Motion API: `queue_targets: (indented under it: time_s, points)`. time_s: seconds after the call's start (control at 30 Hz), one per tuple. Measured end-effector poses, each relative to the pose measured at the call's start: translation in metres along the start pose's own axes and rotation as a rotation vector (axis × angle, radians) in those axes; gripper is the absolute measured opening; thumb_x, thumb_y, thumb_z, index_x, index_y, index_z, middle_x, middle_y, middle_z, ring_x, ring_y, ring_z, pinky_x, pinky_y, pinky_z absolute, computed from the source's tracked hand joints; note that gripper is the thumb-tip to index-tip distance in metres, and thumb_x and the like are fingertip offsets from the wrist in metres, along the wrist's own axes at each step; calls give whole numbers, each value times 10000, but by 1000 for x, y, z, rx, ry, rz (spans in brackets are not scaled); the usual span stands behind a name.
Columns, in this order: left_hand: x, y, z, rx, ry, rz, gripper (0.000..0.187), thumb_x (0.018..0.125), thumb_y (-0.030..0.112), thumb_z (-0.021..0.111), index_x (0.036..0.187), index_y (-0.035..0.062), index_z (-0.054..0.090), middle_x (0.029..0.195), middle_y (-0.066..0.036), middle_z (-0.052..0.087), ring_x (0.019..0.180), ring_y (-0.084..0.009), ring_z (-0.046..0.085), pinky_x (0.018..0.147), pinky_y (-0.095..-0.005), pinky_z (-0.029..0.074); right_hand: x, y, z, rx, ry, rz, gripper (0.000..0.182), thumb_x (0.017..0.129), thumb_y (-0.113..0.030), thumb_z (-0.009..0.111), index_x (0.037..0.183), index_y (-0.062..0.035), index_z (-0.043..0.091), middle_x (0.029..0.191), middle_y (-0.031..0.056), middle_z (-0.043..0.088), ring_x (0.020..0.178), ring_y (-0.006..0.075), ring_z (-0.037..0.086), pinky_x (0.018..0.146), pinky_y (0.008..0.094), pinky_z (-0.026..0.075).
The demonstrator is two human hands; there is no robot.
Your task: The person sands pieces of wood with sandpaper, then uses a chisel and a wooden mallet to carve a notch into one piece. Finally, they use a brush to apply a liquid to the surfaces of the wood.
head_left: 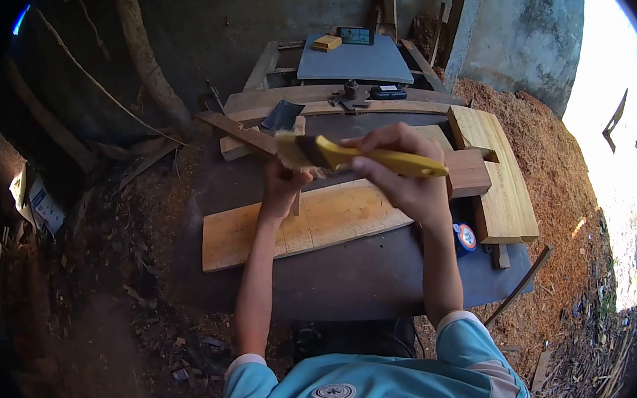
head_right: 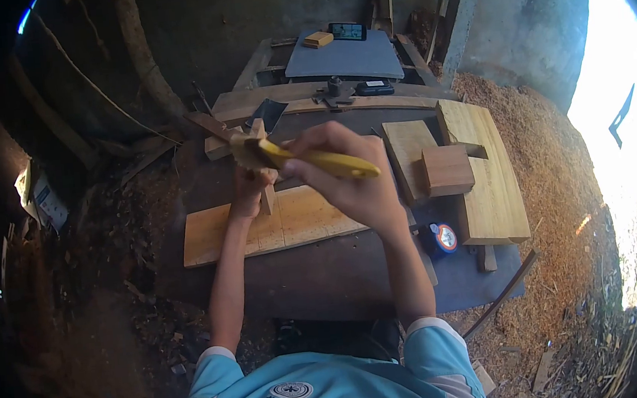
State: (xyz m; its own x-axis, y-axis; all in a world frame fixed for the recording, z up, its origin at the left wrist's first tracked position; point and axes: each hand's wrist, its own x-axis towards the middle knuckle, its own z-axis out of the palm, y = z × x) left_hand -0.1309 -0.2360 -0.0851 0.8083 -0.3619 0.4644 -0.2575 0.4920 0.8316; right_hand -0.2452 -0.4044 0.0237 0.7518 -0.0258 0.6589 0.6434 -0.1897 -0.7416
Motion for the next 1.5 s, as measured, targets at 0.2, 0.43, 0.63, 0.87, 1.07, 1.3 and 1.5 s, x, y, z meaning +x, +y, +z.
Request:
queue_targets:
  time_s: [0.2,0.43,0.63,0.87,1.07,1.3,1.5]
  points:
    - [1,21,-10,522,-70,120,672,664,173,754,1257,49,462,979,-40,571,848,-108,549,711,-237,437,-4,-14,-5,-456,-52,-314,167,728,-94,678,840,-22,579,903,96,639,826,248,634,680,327,507]
    - [2,28,-19,899,-86,254,626,634,185,746,1215,119,521,962,-69,580,872,-179,585,745,-295,472,3,-11,-15,-121,-665,12,147,706,-106,699,825,-62,624,798,62,657,715,204,644,648,288,485]
    - [-5,34,-10,1162,-20,285,583,630,151,740,1182,179,553,921,-44,570,849,-210,590,722,-326,489,8,5,3,-267,-21,-146,126,726,-72,676,832,-39,617,853,74,661,757,178,649,637,263,494]
    - [-4,29,-15,1282,-2,376,593,626,127,737,1186,191,552,908,-28,564,834,-184,592,704,-322,498,4,-4,-32,-49,-660,41,145,736,-48,663,868,-22,612,894,102,656,855,186,640,693,275,503]
    - [-4,27,-7,1185,32,422,621,610,103,744,1192,190,546,911,-27,567,819,-175,595,693,-317,505,9,7,-8,-417,76,-219,148,723,-27,669,850,-12,595,847,89,656,808,197,645,701,257,488]
    - [-2,16,-5,1154,61,468,603,611,130,744,1181,172,552,885,-27,548,803,-192,577,713,-338,485,8,7,-10,-428,271,-308,105,791,-63,627,854,16,597,805,82,651,756,118,612,676,247,473]
    - [-4,13,-6,1163,108,427,558,613,105,752,1137,132,563,898,-42,567,786,-189,599,657,-322,504,3,15,-15,36,206,-34,89,808,-49,601,883,-3,613,882,89,643,804,131,617,708,261,475]
